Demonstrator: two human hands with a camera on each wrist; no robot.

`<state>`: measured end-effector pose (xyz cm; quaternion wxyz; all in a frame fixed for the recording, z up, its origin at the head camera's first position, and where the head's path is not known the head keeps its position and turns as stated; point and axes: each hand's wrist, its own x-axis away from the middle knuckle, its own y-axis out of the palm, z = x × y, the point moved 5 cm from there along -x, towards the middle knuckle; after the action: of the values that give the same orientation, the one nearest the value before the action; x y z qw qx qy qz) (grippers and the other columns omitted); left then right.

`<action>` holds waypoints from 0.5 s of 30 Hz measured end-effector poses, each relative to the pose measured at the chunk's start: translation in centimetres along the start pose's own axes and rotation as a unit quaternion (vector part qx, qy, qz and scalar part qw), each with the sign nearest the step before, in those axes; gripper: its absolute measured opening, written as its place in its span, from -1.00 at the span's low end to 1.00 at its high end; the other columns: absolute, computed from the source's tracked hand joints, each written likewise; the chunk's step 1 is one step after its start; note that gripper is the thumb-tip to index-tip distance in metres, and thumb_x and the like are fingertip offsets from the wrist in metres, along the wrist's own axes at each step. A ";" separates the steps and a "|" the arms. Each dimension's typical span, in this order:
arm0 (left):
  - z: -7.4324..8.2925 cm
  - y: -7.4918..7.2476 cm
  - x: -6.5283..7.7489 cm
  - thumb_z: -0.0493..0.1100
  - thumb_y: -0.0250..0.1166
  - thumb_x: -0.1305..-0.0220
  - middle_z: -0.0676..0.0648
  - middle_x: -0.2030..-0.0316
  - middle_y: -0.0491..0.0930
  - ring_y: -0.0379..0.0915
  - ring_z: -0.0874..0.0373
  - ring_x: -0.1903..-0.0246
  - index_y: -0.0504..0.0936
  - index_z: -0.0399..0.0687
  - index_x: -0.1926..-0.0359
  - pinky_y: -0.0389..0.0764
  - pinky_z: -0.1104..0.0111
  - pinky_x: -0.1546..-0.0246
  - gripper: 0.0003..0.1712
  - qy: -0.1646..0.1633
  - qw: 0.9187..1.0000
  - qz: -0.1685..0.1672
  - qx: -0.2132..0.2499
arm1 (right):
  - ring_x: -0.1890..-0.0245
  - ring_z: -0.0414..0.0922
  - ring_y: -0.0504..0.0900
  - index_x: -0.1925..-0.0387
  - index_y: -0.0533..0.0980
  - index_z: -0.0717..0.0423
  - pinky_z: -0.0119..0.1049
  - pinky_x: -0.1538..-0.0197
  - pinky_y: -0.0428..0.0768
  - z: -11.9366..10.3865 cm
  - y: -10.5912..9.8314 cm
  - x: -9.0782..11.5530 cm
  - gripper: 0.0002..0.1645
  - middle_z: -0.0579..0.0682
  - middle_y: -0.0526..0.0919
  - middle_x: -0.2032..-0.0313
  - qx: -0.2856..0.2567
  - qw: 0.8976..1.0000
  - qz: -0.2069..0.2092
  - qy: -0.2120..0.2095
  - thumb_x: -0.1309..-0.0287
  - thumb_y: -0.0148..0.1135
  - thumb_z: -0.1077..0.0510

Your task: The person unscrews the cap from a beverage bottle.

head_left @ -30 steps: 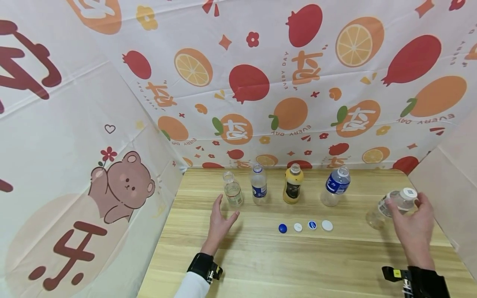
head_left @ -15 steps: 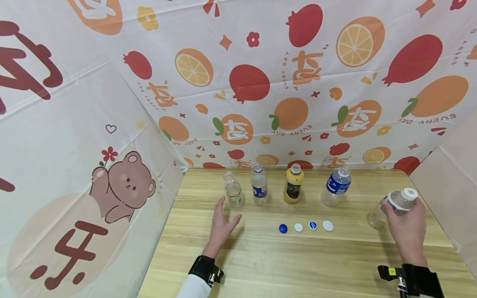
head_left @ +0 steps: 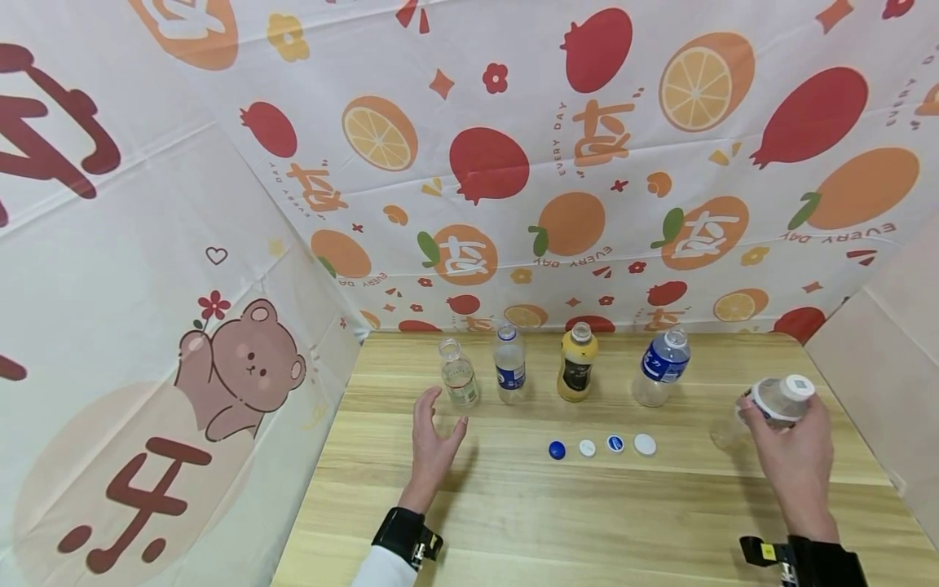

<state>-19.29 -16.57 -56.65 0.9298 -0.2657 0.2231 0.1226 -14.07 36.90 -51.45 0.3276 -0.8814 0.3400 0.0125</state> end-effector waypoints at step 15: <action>2.9 0.5 -0.5 -0.30 0.50 -0.08 -0.32 -0.29 0.41 0.37 -0.19 -0.27 0.41 -0.39 -0.31 0.54 -0.08 -0.17 -0.23 0.070 0.997 -0.005 0.018 | -0.14 0.08 0.45 -0.43 0.25 0.26 -0.53 -0.25 0.35 -3.8 1.2 2.7 -0.16 0.28 0.47 -0.25 -0.025 0.997 -0.078 -0.010 -0.28 0.43 0.06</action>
<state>-18.90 -14.61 -54.40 0.9170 -0.2583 0.2886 0.0955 -13.45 32.42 -49.78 0.3087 -0.9132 0.2662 0.0045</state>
